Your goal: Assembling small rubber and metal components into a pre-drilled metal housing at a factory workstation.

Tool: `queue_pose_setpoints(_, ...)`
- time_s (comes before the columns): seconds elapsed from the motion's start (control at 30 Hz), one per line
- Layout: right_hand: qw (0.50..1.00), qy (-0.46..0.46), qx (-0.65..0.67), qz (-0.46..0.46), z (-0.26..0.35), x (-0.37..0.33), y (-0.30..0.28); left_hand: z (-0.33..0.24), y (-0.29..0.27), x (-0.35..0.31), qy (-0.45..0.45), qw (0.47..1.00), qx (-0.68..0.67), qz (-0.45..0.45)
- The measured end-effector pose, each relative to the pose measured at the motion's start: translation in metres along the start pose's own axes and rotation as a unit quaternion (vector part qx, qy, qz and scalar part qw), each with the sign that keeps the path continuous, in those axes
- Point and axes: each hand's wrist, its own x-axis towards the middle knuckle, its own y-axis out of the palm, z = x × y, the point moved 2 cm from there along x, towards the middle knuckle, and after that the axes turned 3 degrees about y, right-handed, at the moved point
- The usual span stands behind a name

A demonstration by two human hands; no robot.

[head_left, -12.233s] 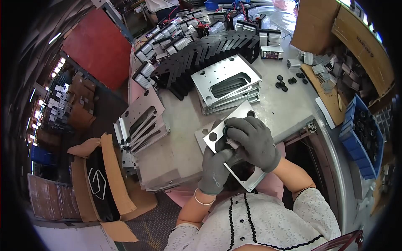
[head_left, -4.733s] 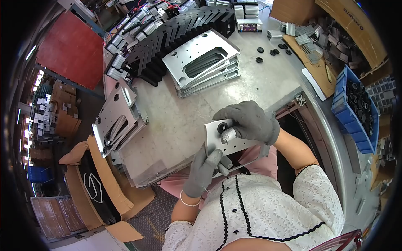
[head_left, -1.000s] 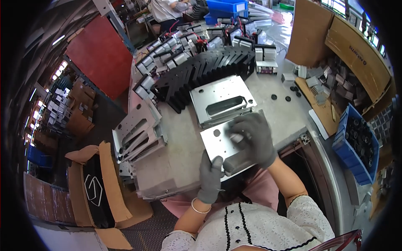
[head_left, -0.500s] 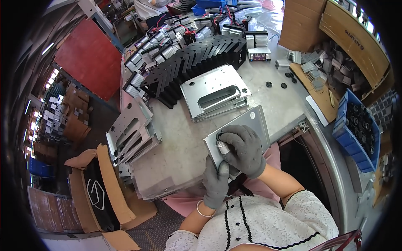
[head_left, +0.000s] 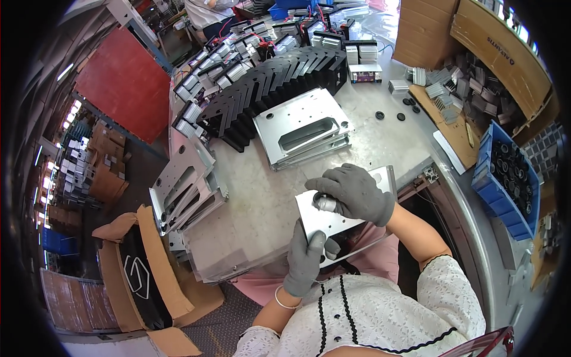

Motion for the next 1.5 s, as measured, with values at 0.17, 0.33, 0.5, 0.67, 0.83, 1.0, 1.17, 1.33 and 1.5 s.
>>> queue_pose_setpoints(0.17,0.996,0.043,0.065,0.048,-0.01,-0.006,0.001,-0.005,-0.004,0.008,-0.059,0.993,-0.098,0.028)
queue_pose_setpoints(0.33,0.902,0.172,0.355,0.176,-0.027,0.003,-0.005,-0.01,-0.007,0.013,-0.085,0.992,-0.08,0.053)
queue_pose_setpoints(0.5,0.906,0.253,0.282,0.188,-0.022,0.006,0.0,-0.001,-0.007,0.019,-0.094,0.99,-0.101,0.025)
queue_pose_setpoints(0.67,0.979,0.166,0.071,-0.09,-0.056,0.0,0.007,0.016,-0.021,0.023,-0.091,0.988,-0.106,-0.063)
queue_pose_setpoints(0.83,0.859,0.383,-0.305,-0.146,-0.192,-0.014,-0.025,0.044,-0.031,0.035,-0.018,0.978,-0.115,-0.172)
queue_pose_setpoints(1.0,0.931,0.323,-0.104,-0.13,-0.191,-0.025,-0.021,0.039,-0.028,0.032,-0.069,0.982,-0.101,-0.144)
queue_pose_setpoints(1.17,0.971,0.181,0.099,-0.124,-0.056,-0.041,-0.01,0.036,-0.027,0.028,-0.059,0.979,-0.113,-0.158)
queue_pose_setpoints(1.33,0.976,0.161,-0.097,-0.106,-0.024,-0.044,0.001,0.048,-0.029,0.028,-0.02,0.986,-0.075,-0.148)
queue_pose_setpoints(1.5,0.974,0.155,-0.088,-0.138,-0.028,-0.044,0.004,0.026,-0.017,0.022,-0.026,0.982,-0.096,-0.161)
